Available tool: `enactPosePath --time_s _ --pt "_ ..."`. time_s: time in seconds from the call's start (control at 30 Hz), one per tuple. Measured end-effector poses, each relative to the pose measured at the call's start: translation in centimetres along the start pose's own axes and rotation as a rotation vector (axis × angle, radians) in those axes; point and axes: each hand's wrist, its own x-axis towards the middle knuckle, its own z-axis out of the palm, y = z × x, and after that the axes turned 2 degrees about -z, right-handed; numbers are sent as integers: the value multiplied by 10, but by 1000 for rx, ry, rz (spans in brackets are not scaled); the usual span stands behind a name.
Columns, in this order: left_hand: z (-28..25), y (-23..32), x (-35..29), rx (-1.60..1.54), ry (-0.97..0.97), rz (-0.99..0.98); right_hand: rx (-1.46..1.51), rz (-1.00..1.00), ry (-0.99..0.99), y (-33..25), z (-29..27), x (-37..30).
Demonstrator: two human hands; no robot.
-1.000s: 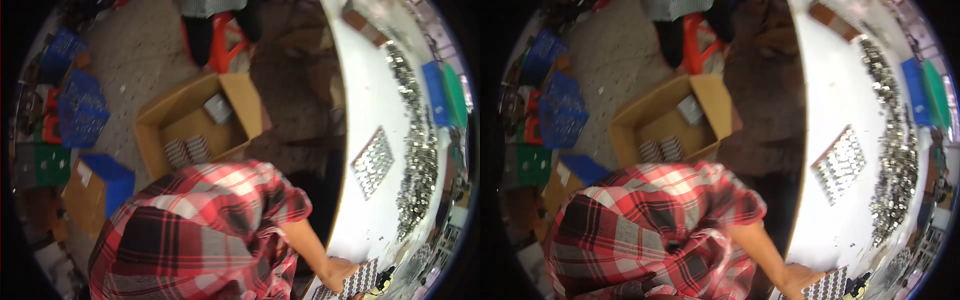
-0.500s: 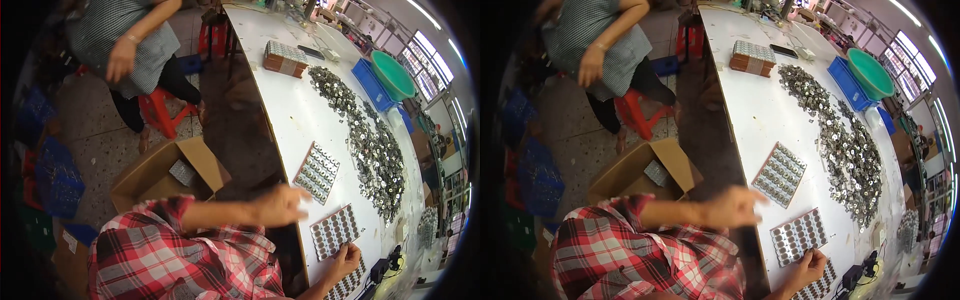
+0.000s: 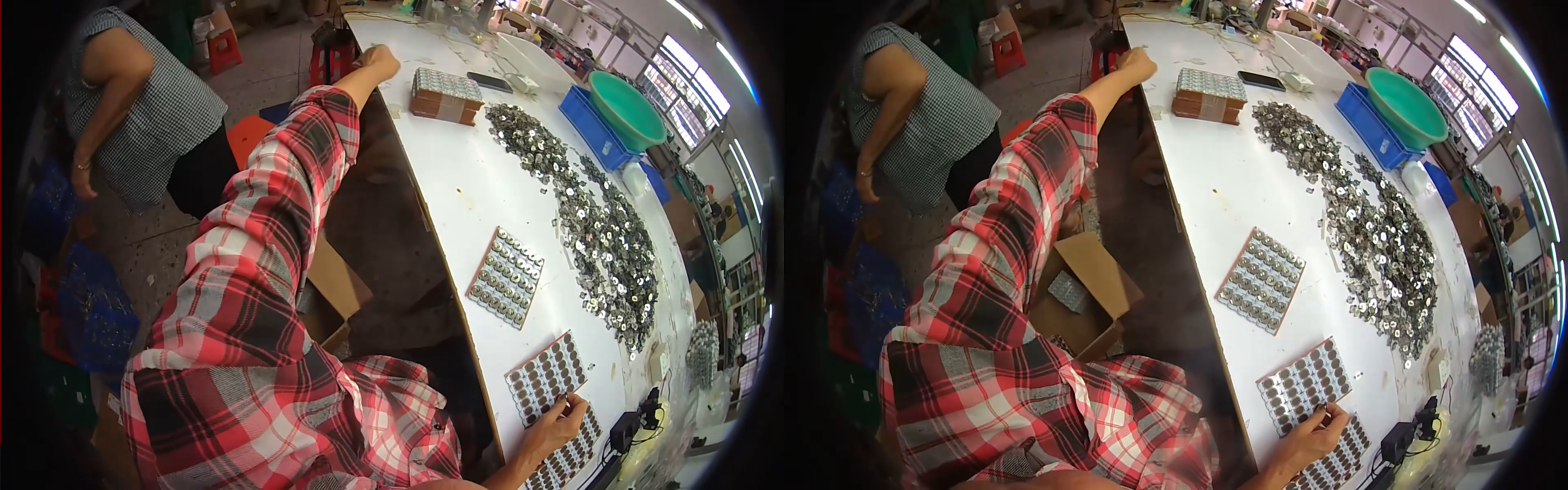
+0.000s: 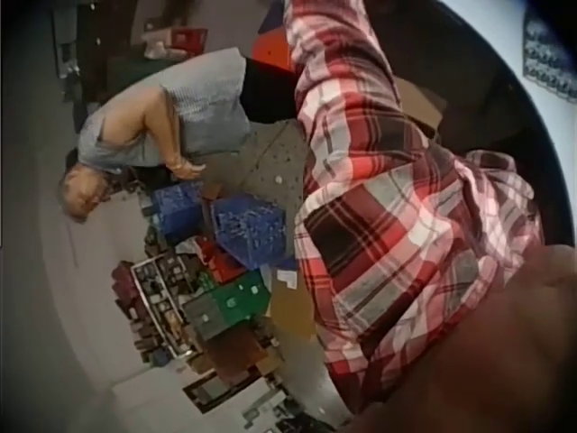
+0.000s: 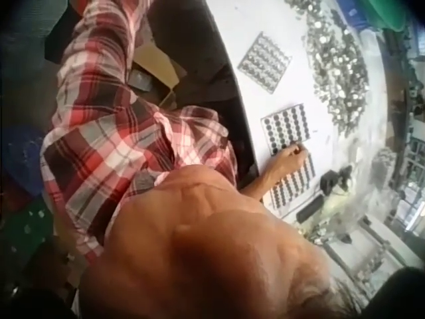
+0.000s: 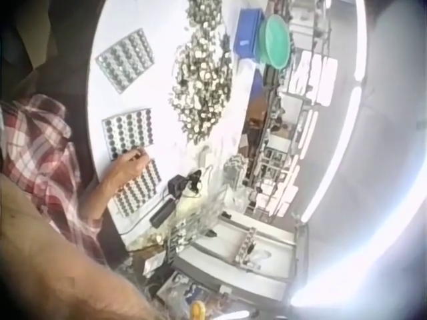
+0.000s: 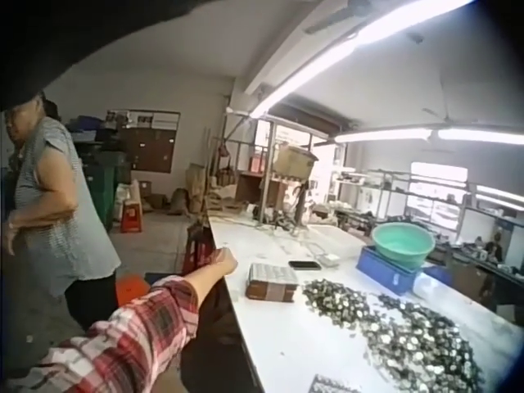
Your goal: Placing small metal components into circular slots on structured trays at a factory workbench.
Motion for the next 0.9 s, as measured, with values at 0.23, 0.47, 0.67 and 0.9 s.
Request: enactPosePath --time_s 0.23,0.47,0.67,0.9 --pt "-103 12 -82 -106 253 211 -12 -62 71 8 -1 -4" --pt "-117 35 -63 134 229 199 28 30 33 8 -5 -2" --pt "-111 34 -36 216 225 139 108 130 5 6 -8 0" --pt "-98 25 -21 237 368 209 215 164 1 9 -6 3"
